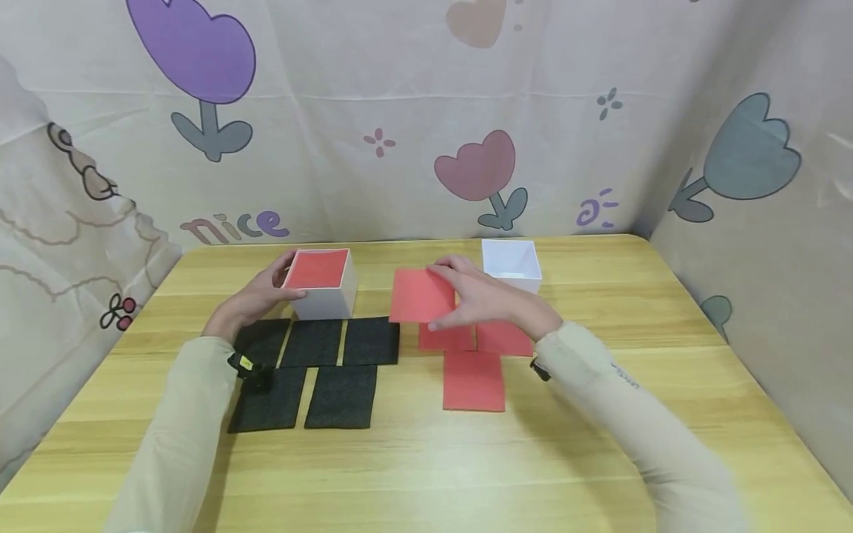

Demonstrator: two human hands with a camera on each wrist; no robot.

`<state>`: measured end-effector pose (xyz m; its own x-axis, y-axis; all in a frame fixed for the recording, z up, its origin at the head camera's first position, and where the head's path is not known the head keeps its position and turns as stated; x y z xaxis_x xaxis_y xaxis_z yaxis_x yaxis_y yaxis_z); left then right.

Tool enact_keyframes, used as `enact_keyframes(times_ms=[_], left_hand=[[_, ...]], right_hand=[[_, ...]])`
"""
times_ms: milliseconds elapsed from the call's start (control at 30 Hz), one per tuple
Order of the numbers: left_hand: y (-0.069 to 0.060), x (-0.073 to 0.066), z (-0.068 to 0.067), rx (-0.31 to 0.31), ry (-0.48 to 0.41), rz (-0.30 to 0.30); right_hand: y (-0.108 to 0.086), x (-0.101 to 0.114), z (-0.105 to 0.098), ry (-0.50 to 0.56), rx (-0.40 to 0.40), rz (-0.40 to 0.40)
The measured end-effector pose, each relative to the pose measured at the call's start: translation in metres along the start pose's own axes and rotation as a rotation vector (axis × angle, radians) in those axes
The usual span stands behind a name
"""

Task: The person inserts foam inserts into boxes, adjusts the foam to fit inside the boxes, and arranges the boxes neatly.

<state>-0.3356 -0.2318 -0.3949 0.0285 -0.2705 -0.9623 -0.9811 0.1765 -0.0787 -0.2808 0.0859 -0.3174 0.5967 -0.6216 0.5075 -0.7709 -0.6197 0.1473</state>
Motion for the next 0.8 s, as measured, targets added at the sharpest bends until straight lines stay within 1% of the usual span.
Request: enact_keyframes(times_ms=[167,267,433,500,633,800], left_hand=[[-0.002,0.001,-0.001,0.015,-0.002,0.004],[-0.002,0.002,-0.001,0.021,-0.002,0.002],[-0.002,0.002,-0.003,0.018,0.004,0.0],[-0.001,0.002,-0.003,0.017,0.005,-0.001],[0.0,0.001,-0.002,0.018,0.0,-0.001],[0.0,-0.003,0.002,0.028,-0.008,0.015]], right_hand=[[0.025,0.004,0.002,0.02,-0.015,0.021],[0.04,0.006,0.002,-0.002,-0.025,0.033],[0.063,0.013,0.004,-0.051,-0.041,0.026],[0.07,0.016,0.007,-0.064,-0.027,0.03],[0.084,0.023,0.019,-0.101,0.026,0.031],[0.102,0.032,0.032,-0.129,0.052,0.004]])
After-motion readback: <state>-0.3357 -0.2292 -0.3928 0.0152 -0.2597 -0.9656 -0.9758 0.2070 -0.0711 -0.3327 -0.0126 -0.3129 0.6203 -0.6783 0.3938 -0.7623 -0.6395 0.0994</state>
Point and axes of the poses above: each hand's wrist, its own y-axis towards the middle knuckle, its own z-axis out of the palm, x = y × z, the point moved 9 cm from there along y, towards the middle knuckle, and after that the axes turned 9 degrees about -x, right-handed, at the moved point
